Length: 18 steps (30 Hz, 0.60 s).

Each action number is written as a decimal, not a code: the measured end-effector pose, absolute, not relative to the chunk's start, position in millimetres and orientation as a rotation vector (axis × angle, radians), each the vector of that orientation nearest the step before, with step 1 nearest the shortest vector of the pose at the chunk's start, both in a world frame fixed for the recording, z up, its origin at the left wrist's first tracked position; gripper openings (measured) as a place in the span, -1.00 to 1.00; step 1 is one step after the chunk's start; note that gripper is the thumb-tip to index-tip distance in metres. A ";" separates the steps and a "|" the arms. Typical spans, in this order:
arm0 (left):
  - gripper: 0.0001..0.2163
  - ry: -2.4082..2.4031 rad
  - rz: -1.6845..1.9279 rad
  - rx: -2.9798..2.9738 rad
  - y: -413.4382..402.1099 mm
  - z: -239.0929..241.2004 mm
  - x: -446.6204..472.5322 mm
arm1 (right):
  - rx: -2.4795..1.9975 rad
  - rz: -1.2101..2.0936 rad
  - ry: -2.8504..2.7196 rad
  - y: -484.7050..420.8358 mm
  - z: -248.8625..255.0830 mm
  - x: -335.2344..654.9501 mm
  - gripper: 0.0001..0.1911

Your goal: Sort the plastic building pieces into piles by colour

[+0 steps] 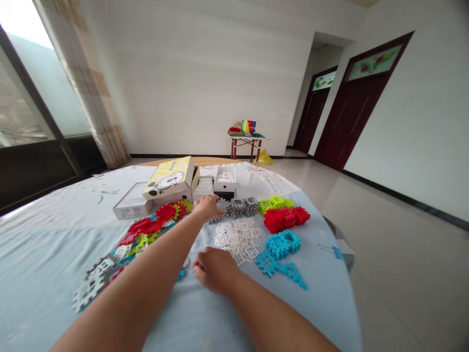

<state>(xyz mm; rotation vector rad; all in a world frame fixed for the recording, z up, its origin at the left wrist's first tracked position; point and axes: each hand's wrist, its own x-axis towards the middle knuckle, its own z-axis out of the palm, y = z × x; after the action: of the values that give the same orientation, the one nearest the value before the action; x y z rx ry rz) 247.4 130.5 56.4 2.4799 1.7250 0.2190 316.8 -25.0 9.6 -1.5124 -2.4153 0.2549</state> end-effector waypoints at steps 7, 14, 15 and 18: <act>-0.65 1.742 0.129 2.440 141.1 50.2 248.6 | -1.487 0.247 -2.429 -23.0 11.1 317.4 -0.73; -0.20 1.767 0.223 2.414 137.6 53.6 229.2 | -1.503 0.282 -2.421 -23.3 9.9 316.7 -0.75; -0.16 1.772 0.255 2.408 136.1 54.9 225.0 | -1.504 0.286 -2.423 -23.5 10.0 316.8 -0.75; -0.19 1.796 0.369 2.382 131.1 61.2 207.8 | -1.499 0.293 -2.439 -24.9 10.4 317.6 -0.75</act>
<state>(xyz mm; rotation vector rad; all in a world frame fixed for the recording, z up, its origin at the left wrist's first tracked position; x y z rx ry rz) 207.8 131.1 61.2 2.3820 1.7964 0.3691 317.6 -24.9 10.4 -1.4987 -2.4390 0.2926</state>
